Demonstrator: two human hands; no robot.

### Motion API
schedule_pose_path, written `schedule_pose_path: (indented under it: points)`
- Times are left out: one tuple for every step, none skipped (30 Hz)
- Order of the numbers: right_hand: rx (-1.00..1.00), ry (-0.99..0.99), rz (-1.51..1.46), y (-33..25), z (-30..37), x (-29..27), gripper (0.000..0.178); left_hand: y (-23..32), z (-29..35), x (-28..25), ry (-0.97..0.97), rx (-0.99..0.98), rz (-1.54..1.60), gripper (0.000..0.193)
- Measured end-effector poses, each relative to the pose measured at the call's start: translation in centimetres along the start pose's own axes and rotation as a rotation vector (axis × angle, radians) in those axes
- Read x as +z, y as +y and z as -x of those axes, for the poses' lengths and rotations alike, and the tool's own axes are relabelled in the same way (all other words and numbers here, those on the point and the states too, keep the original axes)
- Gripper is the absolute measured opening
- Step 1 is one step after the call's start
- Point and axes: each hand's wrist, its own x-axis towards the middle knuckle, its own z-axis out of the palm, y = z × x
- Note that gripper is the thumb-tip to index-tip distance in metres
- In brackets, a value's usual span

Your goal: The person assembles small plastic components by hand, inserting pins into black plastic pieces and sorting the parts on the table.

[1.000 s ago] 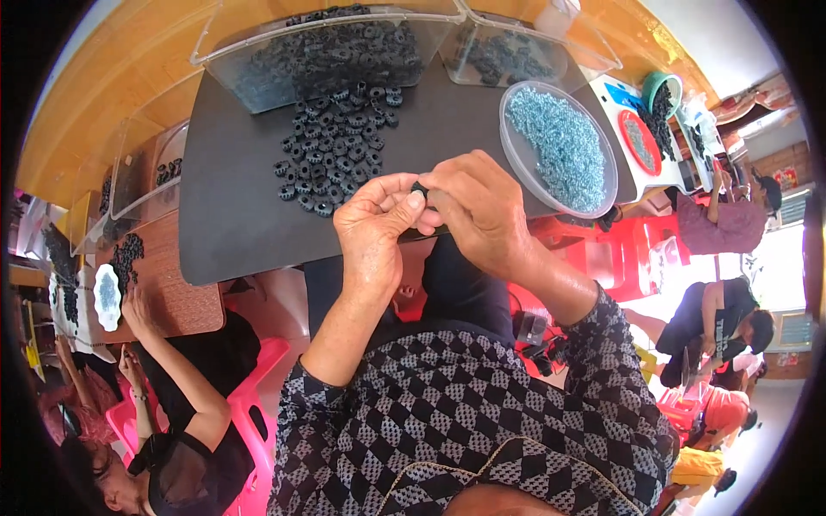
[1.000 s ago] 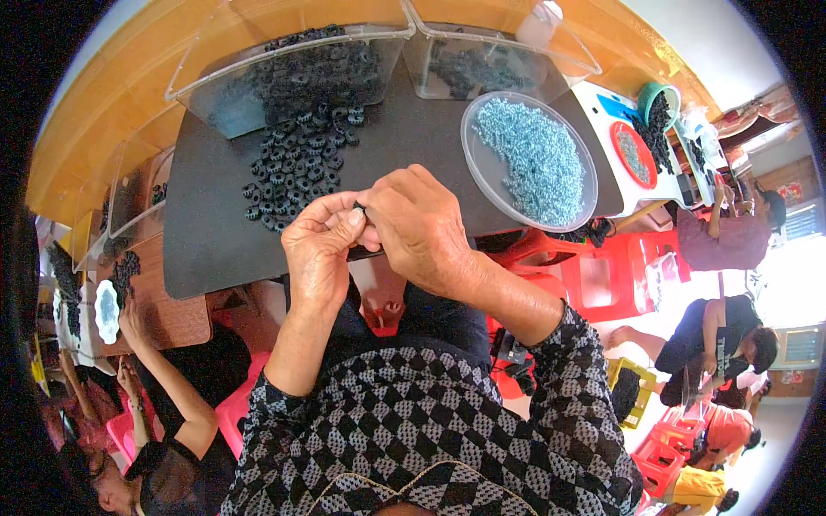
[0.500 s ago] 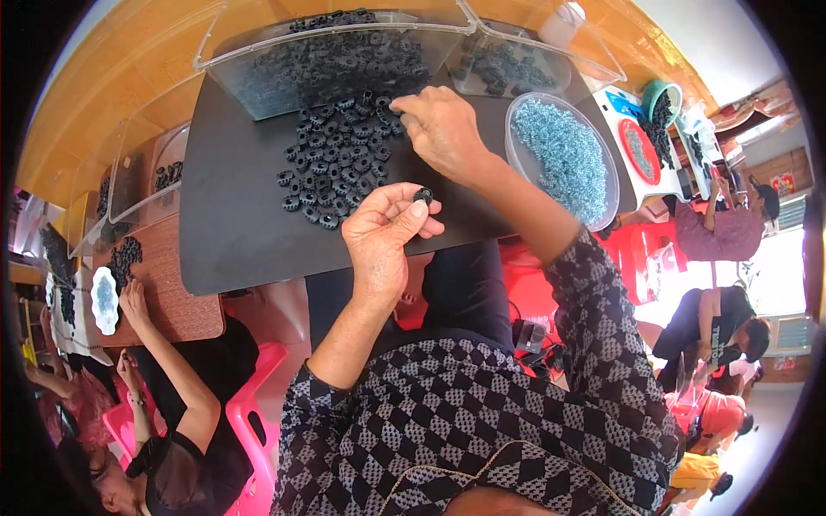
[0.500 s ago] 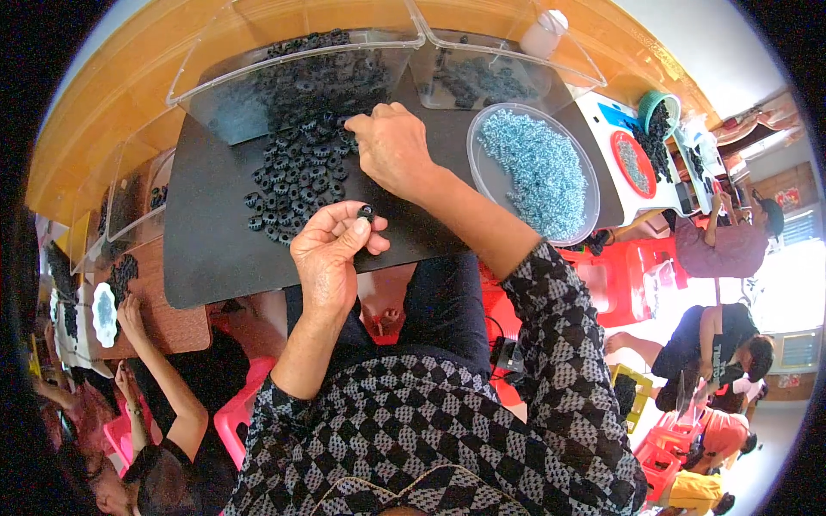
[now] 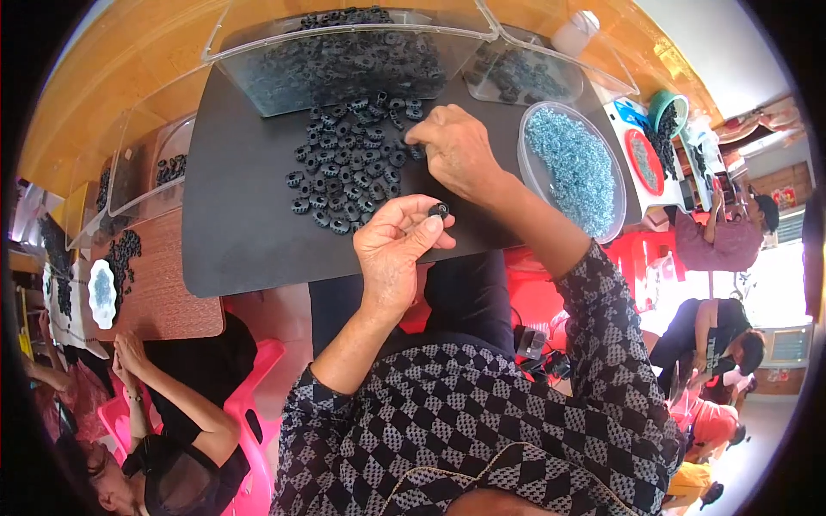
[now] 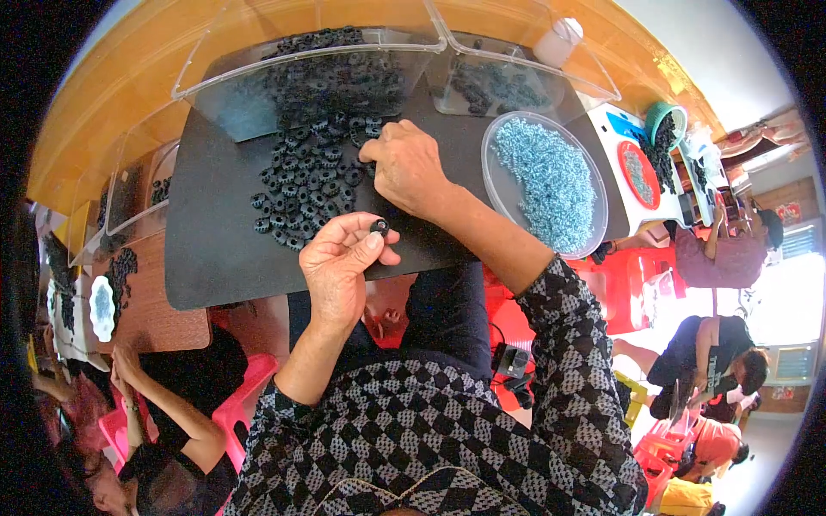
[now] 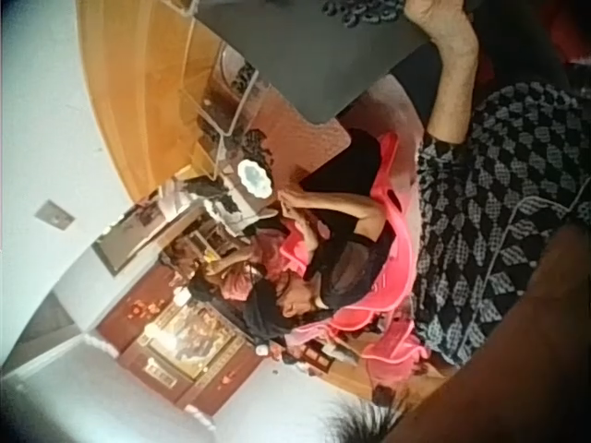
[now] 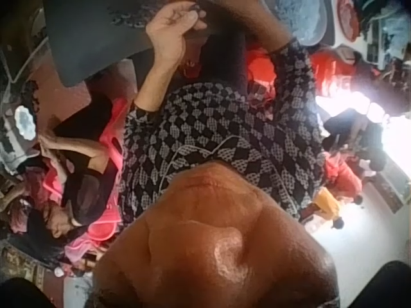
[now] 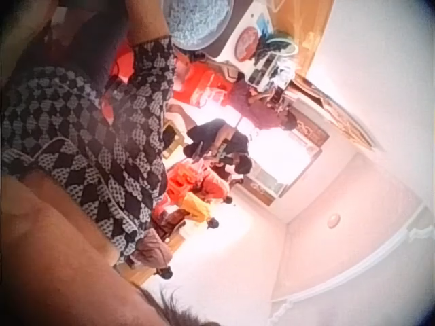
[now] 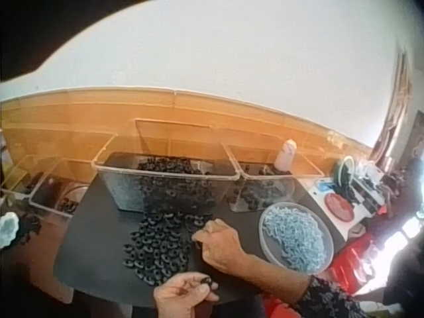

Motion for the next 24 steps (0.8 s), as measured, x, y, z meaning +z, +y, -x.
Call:
schedule_pose_path:
  points:
    - [0.041,-0.001,0.011,0.3,-0.2,-0.1,0.017,0.0,-0.1,-0.1,-0.026,-0.007,0.018,0.017]
    - [0.085,-0.004,0.022,0.4,-0.3,-0.2,0.018,0.1,0.0,0.0,-0.032,-0.004,0.024,0.018]
    - [0.085,-0.004,0.021,0.5,-0.5,-0.1,0.018,0.1,0.1,0.1,-0.031,-0.004,0.024,0.018]
    - [0.119,-0.002,0.005,0.5,-0.9,0.2,0.013,0.1,0.1,0.1,-0.026,0.0,0.02,0.018]
    - [0.153,0.001,-0.009,0.6,-1.4,0.4,0.009,0.1,0.0,0.2,-0.022,0.005,0.017,0.018]
    - [0.186,0.004,-0.024,0.5,-1.7,0.6,0.008,0.1,0.0,0.2,-0.023,0.007,0.017,0.018]
    - [0.185,0.004,-0.023,0.4,-2.0,0.6,0.008,0.1,0.0,0.1,-0.032,0.002,0.027,0.018]
    - [0.207,-0.043,-0.023,0.1,-2.3,0.7,0.009,0.1,0.0,0.1,-0.038,-0.002,0.036,0.018]
    - [0.228,-0.091,-0.023,-0.1,-2.6,0.8,0.011,0.1,-0.1,0.0,-0.035,0.0,0.036,0.018]
    - [0.225,-0.092,-0.025,-0.1,-2.8,1.2,0.011,0.1,-0.1,0.0,-0.031,0.002,0.033,0.018]
    - [0.21,-0.121,0.066,0.1,-3.0,1.6,0.01,0.1,-0.1,0.0,-0.028,0.003,0.031,0.018]
    - [0.195,-0.149,0.158,0.2,-3.1,1.8,0.01,0.0,-0.1,0.0,-0.027,0.004,0.031,0.018]
    - [0.194,-0.149,0.158,0.3,-3.1,1.8,0.01,-0.1,-0.2,0.0,-0.029,0.007,0.035,0.018]
    - [0.197,-0.153,0.159,0.4,-3.2,1.8,0.01,-0.1,-0.2,-0.1,-0.029,0.009,0.038,0.019]
    - [0.201,-0.156,0.159,0.4,-3.2,1.8,0.011,-0.1,-0.1,-0.1,-0.027,0.011,0.039,0.019]
    - [0.199,-0.158,0.159,0.4,-3.1,1.7,0.011,0.0,-0.1,-0.1,-0.026,0.005,0.04,0.019]
    - [0.191,-0.144,0.13,0.4,-3.0,1.4,0.012,0.0,-0.1,0.0,-0.028,-0.001,0.041,0.019]
    - [0.184,-0.131,0.101,0.3,-2.8,1.0,0.014,0.0,-0.1,0.0,-0.03,-0.002,0.044,0.019]
    - [0.186,-0.131,0.104,0.2,-2.6,0.4,0.014,-0.1,-0.1,0.0,-0.032,0.003,0.041,0.019]
    - [0.238,-0.152,0.016,-0.2,-2.4,-0.5,0.014,-0.2,-0.1,-0.1,-0.031,0.009,0.036,0.019]
    - [0.291,-0.171,-0.072,-0.5,-2.1,-1.2,0.014,-0.1,-0.1,0.0,-0.03,0.005,0.038,0.019]
    - [0.294,-0.174,-0.072,-0.5,-1.6,-1.7,0.014,0.0,-0.1,0.1,-0.011,0.013,0.026,0.018]
    - [0.33,-0.166,-0.244,-0.5,-1.2,-2.2,0.014,0.0,0.0,0.1,0.008,0.019,0.014,0.016]
    - [0.366,-0.157,-0.416,-0.7,-0.8,-2.9,0.014,0.0,-0.1,0.0,0.006,0.011,0.007,0.016]
